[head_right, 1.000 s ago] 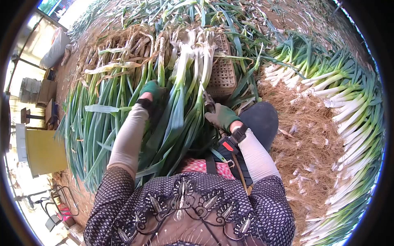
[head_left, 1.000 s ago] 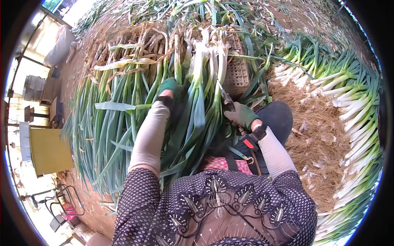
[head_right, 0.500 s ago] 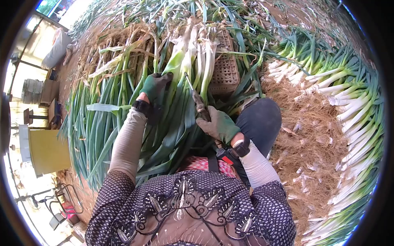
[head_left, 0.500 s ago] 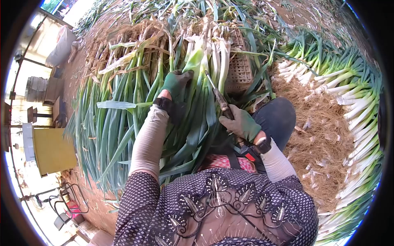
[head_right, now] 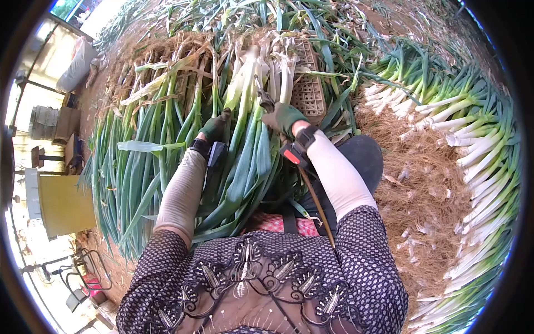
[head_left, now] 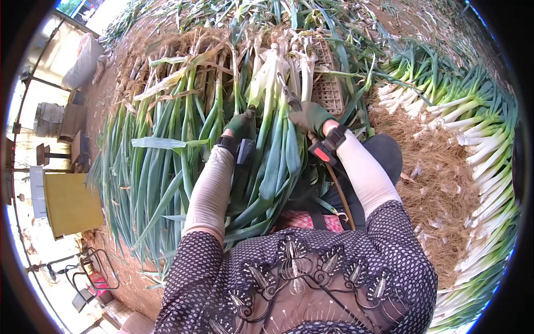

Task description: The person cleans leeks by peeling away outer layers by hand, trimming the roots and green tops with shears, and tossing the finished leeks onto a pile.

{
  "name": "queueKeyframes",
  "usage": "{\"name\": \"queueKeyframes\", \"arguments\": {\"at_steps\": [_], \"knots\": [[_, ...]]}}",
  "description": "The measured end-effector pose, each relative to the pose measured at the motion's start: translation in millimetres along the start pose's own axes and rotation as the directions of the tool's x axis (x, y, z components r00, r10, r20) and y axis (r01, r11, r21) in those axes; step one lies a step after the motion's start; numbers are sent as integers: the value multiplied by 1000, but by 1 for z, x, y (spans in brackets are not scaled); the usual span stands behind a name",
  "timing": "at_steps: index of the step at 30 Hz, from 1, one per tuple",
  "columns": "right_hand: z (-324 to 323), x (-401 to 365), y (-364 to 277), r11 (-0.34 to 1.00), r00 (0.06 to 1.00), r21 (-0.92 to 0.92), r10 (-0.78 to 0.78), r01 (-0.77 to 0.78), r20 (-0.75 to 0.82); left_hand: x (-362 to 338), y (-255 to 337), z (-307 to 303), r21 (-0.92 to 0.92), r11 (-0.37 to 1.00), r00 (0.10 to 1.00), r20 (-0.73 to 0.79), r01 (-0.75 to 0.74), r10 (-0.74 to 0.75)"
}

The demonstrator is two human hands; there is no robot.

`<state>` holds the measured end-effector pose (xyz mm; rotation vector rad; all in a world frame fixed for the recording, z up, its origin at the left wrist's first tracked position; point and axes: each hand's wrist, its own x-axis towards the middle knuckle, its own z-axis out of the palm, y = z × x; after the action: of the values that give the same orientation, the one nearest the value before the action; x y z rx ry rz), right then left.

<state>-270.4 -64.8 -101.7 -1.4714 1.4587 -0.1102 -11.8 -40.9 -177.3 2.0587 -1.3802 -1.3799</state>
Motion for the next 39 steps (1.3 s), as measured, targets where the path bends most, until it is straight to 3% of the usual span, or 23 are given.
{"name": "queueKeyframes", "arguments": {"at_steps": [3, 5, 8, 11, 12, 15, 18, 19, 20, 23, 25, 27, 28, 30, 31, 32, 33, 35, 36, 37, 38, 39], "knots": [[-11, 26, -7, 997, 999, -74, -31, 28, -33, -2, -2, 6, -12, 1000, 1000, -6, -2, 2], [-11, 55, 2, 985, 984, -147, -111, 90, -139, -7, 3, 9, -39, 999, 1000, -7, 29, -29], [-17, 58, -9, 970, 989, -221, -121, 99, -90, -12, 11, 10, -110, 984, 990, 45, 137, -133], [-24, 31, -35, 989, 999, -140, 40, -39, 4, 10, -15, 22, -228, 969, 995, 50, 94, -85], [-23, 31, -35, 991, 999, -132, 36, -36, 0, 13, -18, 24, -264, 963, 998, 29, 60, -54], [-20, 34, -36, 989, 1000, -146, -14, 11, -21, 14, -13, 19, -37, 998, 999, -11, 43, -44], [-18, 32, -39, 971, 996, -228, -86, 78, -25, -16, 11, 20, -198, 975, 995, 14, 102, -101], [-18, 28, -40, 966, 997, -247, -76, 72, -8, -1, 1, 27, 64, 995, 996, 56, -72, 68], [-17, 23, -44, 962, 998, -266, -67, 67, 9, 4, 8, 30, 311, 917, 966, 138, -252, 219], [-15, 25, -35, 941, 999, -339, -4, 18, 41, -14, 26, 43, 295, 930, 975, 87, -220, 204], [-17, 26, -14, 922, 1000, -386, -13, 6, -15, -12, 18, 55, 165, 973, 987, 11, -161, 161], [-18, 18, 4, 934, 996, -357, -59, 33, -62, -29, 27, 53, 227, 966, 992, 38, -123, 117], [-18, 11, 5, 922, 997, -386, 8, -36, -72, -40, 35, 48, 267, 953, 990, 34, -142, 138], [-14, 5, 14, 900, 991, -435, -66, 11, -112, -55, 50, 35, 379, 907, 977, -35, -182, 211], [-12, -4, 13, 902, 989, -430, -84, 24, -122, -60, 55, 28, 450, 871, 959, -98, -196, 266], [-10, -12, 10, 905, 990, -425, -85, 29, -115, -63, 62, 24, 481, 849, 866, -304, -220, 397], [-7, -21, 8, 909, 990, -415, -85, 32, -110, -47, 45, 20, 597, 762, 677, -454, -251, 579], [-2, -43, 6, 937, 994, -346, -72, 40, -78, -8, 16, 13, 477, 857, 559, -665, -193, 496], [1, -55, 4, 957, 997, -286, -65, 48, -51, 6, 5, 6, 376, 926, 808, -536, -30, 244], [8, -54, 16, 944, 990, -316, -119, 90, -72, 16, -5, 0, 314, 935, 939, -341, 164, -50], [15, -53, 28, 928, 981, -349, -172, 130, -93, 21, -13, -2, 218, 973, 992, -118, 78, -53], [21, -52, 39, 909, 968, -383, -224, 166, -113, 23, -20, 7, 181, 983, 978, -201, -19, 56]]}}
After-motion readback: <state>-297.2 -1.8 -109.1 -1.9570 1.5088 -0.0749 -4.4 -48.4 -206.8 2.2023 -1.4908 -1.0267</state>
